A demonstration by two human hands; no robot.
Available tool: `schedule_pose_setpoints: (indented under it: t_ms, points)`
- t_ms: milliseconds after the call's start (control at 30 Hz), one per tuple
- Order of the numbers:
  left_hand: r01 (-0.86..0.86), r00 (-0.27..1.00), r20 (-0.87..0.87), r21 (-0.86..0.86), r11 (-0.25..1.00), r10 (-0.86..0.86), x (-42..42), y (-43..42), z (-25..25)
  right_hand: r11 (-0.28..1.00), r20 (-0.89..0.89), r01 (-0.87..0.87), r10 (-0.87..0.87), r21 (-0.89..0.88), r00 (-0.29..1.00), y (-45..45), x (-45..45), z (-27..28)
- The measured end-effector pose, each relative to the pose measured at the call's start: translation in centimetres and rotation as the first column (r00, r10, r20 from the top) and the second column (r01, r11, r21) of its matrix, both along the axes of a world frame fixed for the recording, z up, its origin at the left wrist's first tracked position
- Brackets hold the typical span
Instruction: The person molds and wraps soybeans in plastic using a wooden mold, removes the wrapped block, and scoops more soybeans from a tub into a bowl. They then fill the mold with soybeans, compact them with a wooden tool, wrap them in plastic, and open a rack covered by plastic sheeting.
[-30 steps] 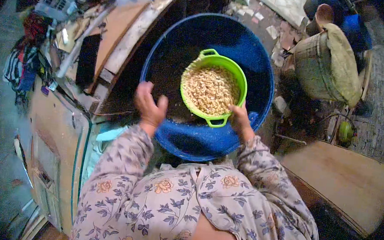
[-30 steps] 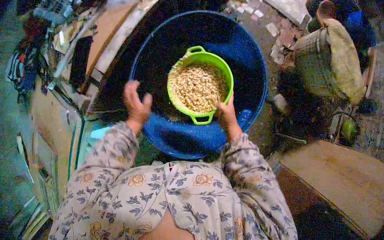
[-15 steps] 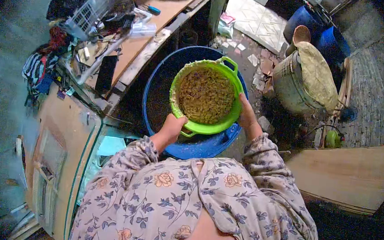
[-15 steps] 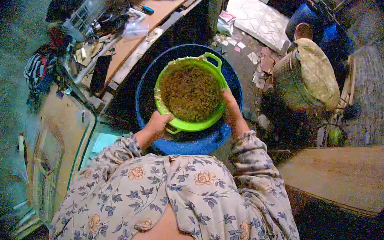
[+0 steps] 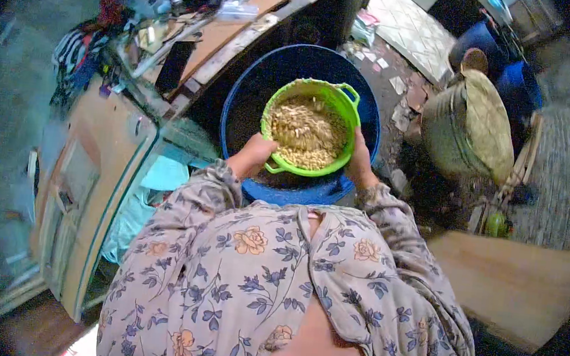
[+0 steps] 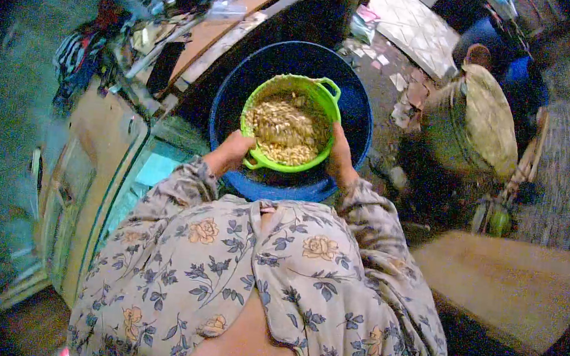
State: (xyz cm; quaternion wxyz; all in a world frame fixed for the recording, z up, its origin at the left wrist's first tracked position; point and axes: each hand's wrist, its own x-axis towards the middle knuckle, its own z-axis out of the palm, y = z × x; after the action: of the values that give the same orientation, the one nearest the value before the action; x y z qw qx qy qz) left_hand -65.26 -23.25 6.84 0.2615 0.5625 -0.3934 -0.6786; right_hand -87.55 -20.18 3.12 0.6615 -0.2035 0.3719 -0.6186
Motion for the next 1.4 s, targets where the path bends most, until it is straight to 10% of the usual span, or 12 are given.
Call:
schedule_pose_setpoints:
  t_ms: [200,333,367,400,500,700,867,933,1100,1267,1400]
  points:
    - [-0.084,0.996,-0.032,-0.062,0.995,0.082,-0.3,2.1,1.0,0.944,0.043,-0.325,0.327,-0.056,0.944,-1.9,-3.4,2.2]
    - [0.068,0.96,0.274,-0.037,0.997,-0.055,1.1,1.8,0.8,0.645,-0.743,-0.725,0.358,-0.241,0.566,-6.0,-8.8,4.5]
    - [-0.134,0.99,0.03,-0.029,0.991,0.135,-0.2,3.2,5.5,0.554,-0.796,-0.793,0.346,-0.255,0.498,-7.2,-9.1,5.5]
    - [-0.011,0.982,0.184,-0.157,0.988,0.04,0.9,2.9,2.3,0.586,-0.45,-0.774,0.64,-0.237,0.623,-7.6,-8.4,8.3]
    - [-0.279,0.949,0.13,-0.071,0.958,0.286,-0.4,3.3,4.4,0.55,-0.56,-0.818,0.63,-0.169,0.539,-11.9,-7.6,8.3]
    - [-0.514,0.852,-0.157,-0.422,0.747,0.499,-1.8,8.3,4.8,0.459,-0.387,-0.771,0.678,-0.441,0.625,-14.2,-6.1,10.7]
    - [-0.557,0.828,-0.288,-0.327,0.763,0.481,-7.7,11.0,14.3,0.374,-0.312,-0.754,0.743,-0.539,0.592,-16.3,-6.8,9.7]
    - [-0.544,0.835,-0.398,-0.492,0.68,0.38,-6.9,10.7,10.8,0.329,-0.463,-0.848,0.726,-0.416,0.508,-17.6,-6.7,8.9]
    - [-0.513,0.846,-0.016,-0.294,0.807,0.532,-9.6,7.8,9.1,0.183,-0.464,-0.844,0.766,-0.505,0.444,-20.6,-6.0,8.1]
    - [-0.653,0.758,-0.331,-0.376,0.657,0.563,-4.8,4.9,4.6,0.236,-0.439,-0.805,0.738,-0.544,0.513,-20.7,0.1,5.0]
    - [-0.471,0.825,0.061,-0.475,0.743,0.562,3.9,3.1,2.2,0.247,-0.465,-0.763,0.668,-0.598,0.581,-22.3,9.3,2.0]
